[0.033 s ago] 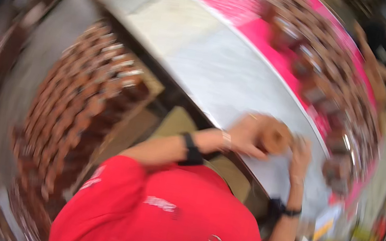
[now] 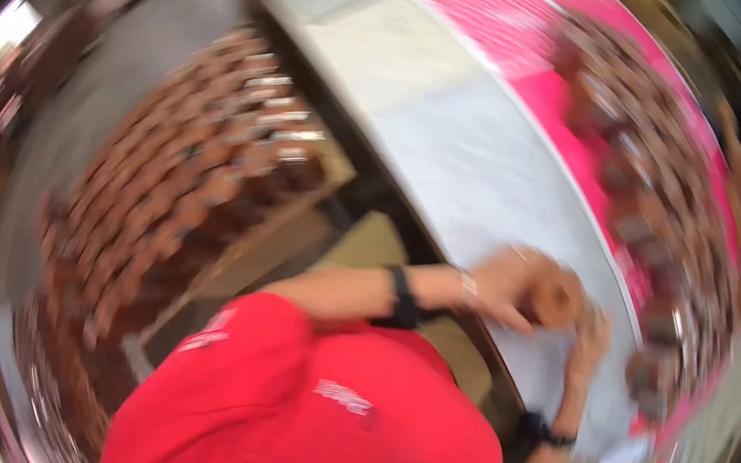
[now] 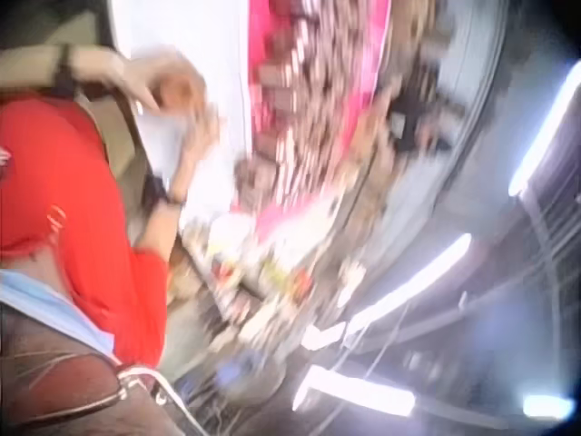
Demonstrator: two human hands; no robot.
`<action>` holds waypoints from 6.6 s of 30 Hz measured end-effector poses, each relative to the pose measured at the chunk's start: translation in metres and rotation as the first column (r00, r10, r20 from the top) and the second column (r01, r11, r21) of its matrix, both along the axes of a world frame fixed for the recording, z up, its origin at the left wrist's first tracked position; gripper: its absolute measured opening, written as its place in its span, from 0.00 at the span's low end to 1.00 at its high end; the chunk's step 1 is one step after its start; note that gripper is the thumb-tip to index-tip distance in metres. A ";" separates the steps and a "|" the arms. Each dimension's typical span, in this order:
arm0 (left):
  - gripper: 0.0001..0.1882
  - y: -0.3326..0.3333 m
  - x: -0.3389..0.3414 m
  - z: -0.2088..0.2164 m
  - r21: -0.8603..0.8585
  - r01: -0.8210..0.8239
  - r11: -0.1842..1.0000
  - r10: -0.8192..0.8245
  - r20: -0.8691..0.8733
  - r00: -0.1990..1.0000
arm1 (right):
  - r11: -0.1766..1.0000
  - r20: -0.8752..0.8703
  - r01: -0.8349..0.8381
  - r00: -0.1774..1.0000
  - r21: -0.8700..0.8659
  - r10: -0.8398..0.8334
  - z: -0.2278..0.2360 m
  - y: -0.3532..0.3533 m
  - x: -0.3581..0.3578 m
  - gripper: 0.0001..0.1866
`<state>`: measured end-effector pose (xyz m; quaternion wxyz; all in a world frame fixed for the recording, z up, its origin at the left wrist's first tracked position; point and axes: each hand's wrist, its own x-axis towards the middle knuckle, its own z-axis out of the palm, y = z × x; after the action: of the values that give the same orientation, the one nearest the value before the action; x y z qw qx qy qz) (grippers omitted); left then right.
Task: Cleaning and polishing small wooden cylindrical objects using a cloth and liquid.
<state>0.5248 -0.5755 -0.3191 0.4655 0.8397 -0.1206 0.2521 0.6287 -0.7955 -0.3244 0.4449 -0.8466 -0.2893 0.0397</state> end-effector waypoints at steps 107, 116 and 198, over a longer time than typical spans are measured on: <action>0.51 0.159 0.230 0.059 0.063 -0.369 0.927 0.366 -0.364 0.857 | 0.848 -0.598 0.470 0.762 0.245 -0.250 0.030 -0.064 -0.077 0.06; 0.45 0.160 0.205 0.040 -0.187 -0.365 0.912 0.308 -0.274 0.911 | 0.871 -0.569 0.451 0.776 0.196 -0.274 0.032 -0.065 -0.080 0.05; 0.46 0.033 -0.001 -0.002 -0.257 -0.066 0.964 0.046 -0.084 0.995 | 0.917 0.520 -0.268 0.760 -0.295 0.389 0.114 0.109 -0.066 0.09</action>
<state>0.5241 -0.5426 -0.3211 0.5683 0.7839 -0.0446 0.2461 0.5629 -0.6861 -0.2100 0.2356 -0.7957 -0.5476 -0.1072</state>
